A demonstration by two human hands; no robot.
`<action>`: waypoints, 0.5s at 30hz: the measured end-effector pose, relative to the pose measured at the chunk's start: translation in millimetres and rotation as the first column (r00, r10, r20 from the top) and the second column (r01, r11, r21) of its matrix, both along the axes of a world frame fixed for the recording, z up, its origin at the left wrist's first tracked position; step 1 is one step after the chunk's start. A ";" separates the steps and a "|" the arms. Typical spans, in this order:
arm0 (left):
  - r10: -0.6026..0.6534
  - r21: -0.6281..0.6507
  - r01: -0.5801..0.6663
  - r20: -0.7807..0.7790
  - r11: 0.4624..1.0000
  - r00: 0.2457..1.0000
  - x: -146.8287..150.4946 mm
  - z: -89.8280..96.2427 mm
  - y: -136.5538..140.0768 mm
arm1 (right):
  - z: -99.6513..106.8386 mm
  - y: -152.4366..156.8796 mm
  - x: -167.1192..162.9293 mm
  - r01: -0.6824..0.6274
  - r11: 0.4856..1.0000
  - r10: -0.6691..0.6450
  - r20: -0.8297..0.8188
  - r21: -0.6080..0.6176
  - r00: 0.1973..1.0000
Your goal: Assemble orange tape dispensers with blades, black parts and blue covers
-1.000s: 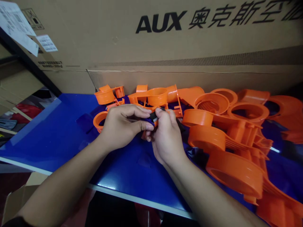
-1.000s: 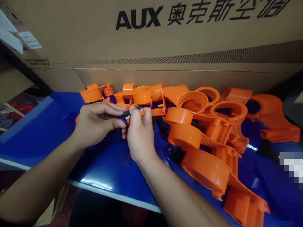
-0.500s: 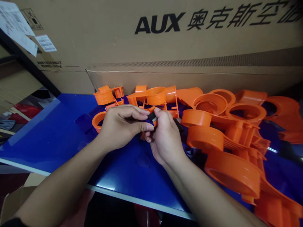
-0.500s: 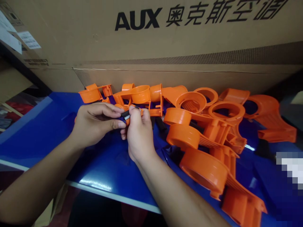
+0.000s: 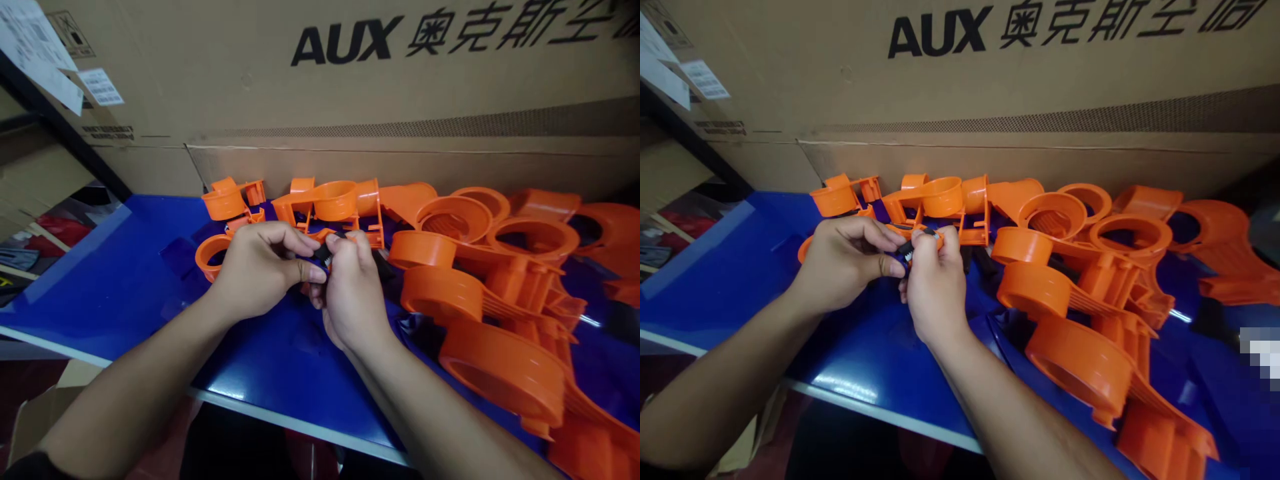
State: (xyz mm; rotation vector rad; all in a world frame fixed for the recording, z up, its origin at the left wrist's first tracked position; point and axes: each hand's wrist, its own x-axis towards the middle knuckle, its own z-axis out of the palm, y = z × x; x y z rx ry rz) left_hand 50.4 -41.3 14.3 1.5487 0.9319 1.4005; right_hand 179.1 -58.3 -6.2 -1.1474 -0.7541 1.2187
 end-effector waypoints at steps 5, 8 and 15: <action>0.044 -0.021 -0.044 -0.011 0.999 0.999 2.5 3.4 -3.4 | -5.5 0.5 1.3 0.014 1.000 -0.015 0.032 0.018 0.999; 0.061 0.030 -0.060 -0.033 0.998 0.998 5.0 0.0 -3.6 | -5.8 -0.2 1.3 0.021 1.000 -0.022 0.026 0.022 0.999; 0.119 0.410 -0.031 -0.190 0.912 0.975 1.3 -6.9 -2.6 | 9.5 2.3 -0.7 0.027 1.000 -0.028 -0.130 -0.005 0.991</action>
